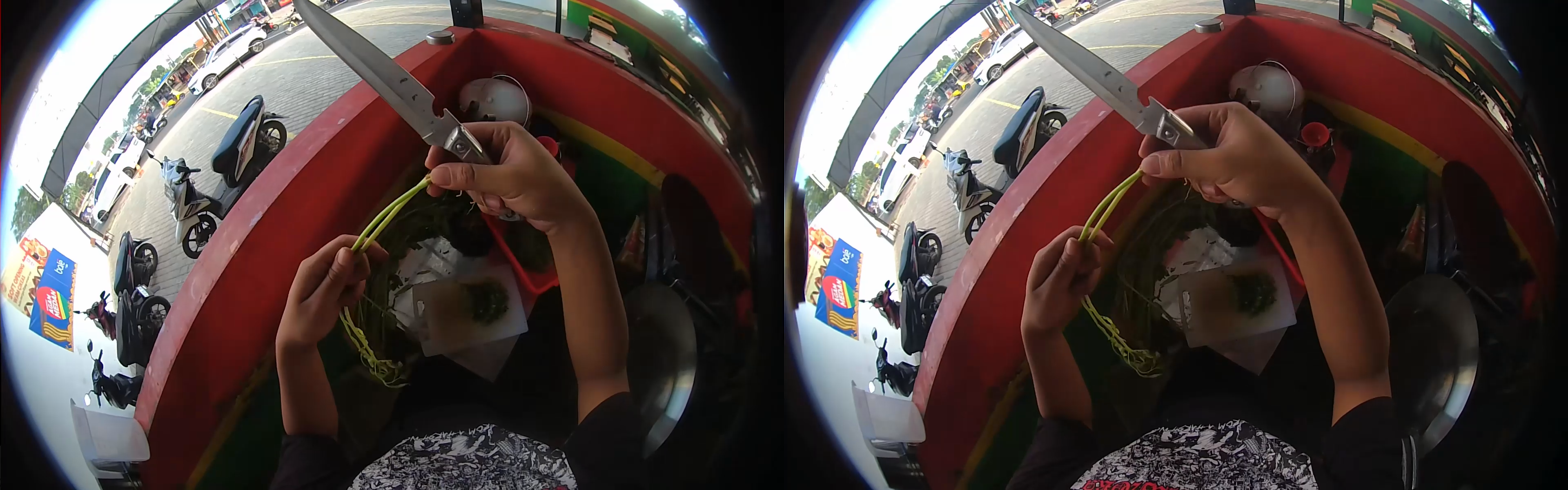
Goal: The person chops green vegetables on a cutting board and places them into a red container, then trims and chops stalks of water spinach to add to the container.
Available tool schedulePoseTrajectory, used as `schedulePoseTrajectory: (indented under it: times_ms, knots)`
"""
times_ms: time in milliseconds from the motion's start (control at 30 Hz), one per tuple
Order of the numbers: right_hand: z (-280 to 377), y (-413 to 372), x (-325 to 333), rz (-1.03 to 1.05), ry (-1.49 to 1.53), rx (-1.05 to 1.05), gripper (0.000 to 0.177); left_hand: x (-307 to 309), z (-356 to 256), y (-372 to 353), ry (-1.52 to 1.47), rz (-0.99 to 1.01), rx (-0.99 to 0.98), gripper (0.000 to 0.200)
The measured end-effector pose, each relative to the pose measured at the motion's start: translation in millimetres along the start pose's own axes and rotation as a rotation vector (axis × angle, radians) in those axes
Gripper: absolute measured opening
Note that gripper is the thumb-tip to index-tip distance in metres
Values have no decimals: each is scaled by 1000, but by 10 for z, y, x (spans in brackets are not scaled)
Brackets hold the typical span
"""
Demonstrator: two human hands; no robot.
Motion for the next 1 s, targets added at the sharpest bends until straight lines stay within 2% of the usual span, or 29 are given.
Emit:
schedulePoseTrajectory:
  times_ms: [67, 133, 167, 233, 300, 367, 400, 467, 500, 533, 600, 633, 700, 800, 933, 1000]
  knots:
    - [-319, -57, 117, 3, -12, -82, 23, 62, 252, -45, -70, 31, 62, 40]
    - [-698, -136, 185, -4, -21, -223, 22, 21, 484, -135, -44, 60, 326, 38]
    - [-914, -187, 201, -20, -24, -284, 21, -10, 654, -178, 69, 27, 386, 37]
    - [-1355, -323, 239, -149, -262, -391, 25, -61, 1112, -283, 122, -8, 402, 36]
    - [-1930, -556, 243, -381, -701, -240, 33, -54, 1769, -429, 177, -47, 416, 35]
    - [-2403, -889, 146, -525, -852, -220, 34, -10, 2473, -623, 0, -127, 500, 33]
    - [-2677, -1088, 84, -577, -816, -263, 35, -25, 2575, -684, -3, -122, 499, 33]
    - [-3050, -1489, -147, -643, -705, -384, 36, -50, 2798, -803, -65, -360, 677, 32]
    - [-3182, -1688, -284, -651, -627, -465, 37, -23, 3108, -901, 36, -369, 581, 31]
    - [-3366, -1882, -398, -605, -716, -482, 37, -36, 3370, -985, 31, -361, 594, 31]
    - [-3642, -2198, -606, -556, -801, -506, 38, -64, 3663, -1110, 156, -341, 409, 31]
    - [-3715, -2291, -687, -505, -802, -560, 39, -88, 3608, -1117, 157, -339, 409, 31]
    - [-3833, -2361, -739, -459, -809, -604, 39, -141, 3569, -1098, -53, -361, 660, 30]
    - [-3974, -2362, -719, -472, -829, -588, 40, -186, 3819, -1004, -60, -313, 715, 30]
    - [-4085, -2286, -590, -507, -810, -598, 40, -288, 4160, -914, 0, -262, 611, 30]
    - [-4107, -2257, -495, -533, -801, -575, 41, -320, 4403, -901, 45, -287, 496, 29]
Point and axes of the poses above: each hand's wrist, its own y-axis towards the middle knuckle, its own x-axis out of the back of the hand, z = x × y, the point moved 1 cm from there along y, towards the middle knuckle, and after that the axes turned 4 degrees about y, right-handed, at the moved point
